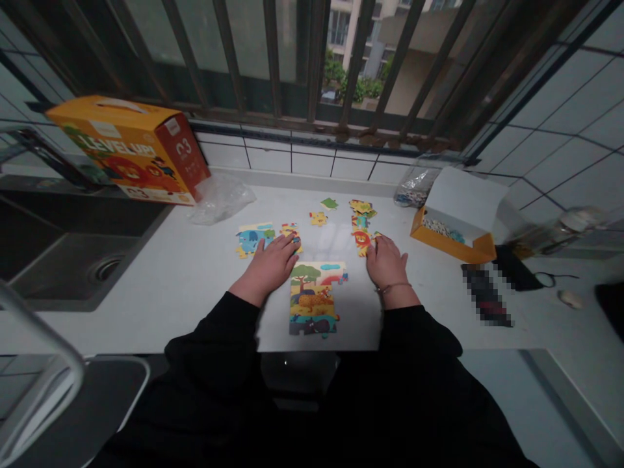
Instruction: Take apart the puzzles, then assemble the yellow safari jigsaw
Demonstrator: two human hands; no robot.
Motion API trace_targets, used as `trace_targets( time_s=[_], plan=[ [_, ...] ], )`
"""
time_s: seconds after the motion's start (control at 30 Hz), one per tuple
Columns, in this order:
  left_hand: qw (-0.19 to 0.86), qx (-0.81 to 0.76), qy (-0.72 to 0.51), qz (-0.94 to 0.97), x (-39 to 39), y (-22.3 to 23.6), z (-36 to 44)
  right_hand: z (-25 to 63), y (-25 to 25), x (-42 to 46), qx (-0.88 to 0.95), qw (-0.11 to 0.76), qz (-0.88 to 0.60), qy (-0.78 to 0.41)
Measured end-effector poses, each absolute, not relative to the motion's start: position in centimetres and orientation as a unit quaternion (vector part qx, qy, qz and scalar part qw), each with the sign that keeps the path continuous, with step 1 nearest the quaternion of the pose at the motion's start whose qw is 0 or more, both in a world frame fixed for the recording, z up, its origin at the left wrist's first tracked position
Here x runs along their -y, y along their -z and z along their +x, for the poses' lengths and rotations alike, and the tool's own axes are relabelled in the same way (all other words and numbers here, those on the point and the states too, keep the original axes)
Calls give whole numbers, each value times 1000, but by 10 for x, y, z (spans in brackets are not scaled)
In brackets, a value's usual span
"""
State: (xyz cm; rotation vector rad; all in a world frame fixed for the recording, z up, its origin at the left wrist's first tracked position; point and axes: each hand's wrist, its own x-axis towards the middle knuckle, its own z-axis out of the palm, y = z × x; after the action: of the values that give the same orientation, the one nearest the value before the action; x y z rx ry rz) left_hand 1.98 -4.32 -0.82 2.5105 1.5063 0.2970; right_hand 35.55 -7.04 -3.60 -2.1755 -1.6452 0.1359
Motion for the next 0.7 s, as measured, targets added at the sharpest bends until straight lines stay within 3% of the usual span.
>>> trace_targets(
  time_s=[0.23,0.37,0.5,0.7],
  plan=[
    [98,-541,-110,828,41,6,1,402,33,76,561,160,-812,23],
    [85,-522,-177,830,44,3,3,413,32,75,538,158,-826,57],
    [125,-404,-216,880,54,-4,13,416,36,74,541,165,-824,37],
    [201,-264,-145,932,70,-10,30,421,42,73,513,233,-826,12]
  ],
)
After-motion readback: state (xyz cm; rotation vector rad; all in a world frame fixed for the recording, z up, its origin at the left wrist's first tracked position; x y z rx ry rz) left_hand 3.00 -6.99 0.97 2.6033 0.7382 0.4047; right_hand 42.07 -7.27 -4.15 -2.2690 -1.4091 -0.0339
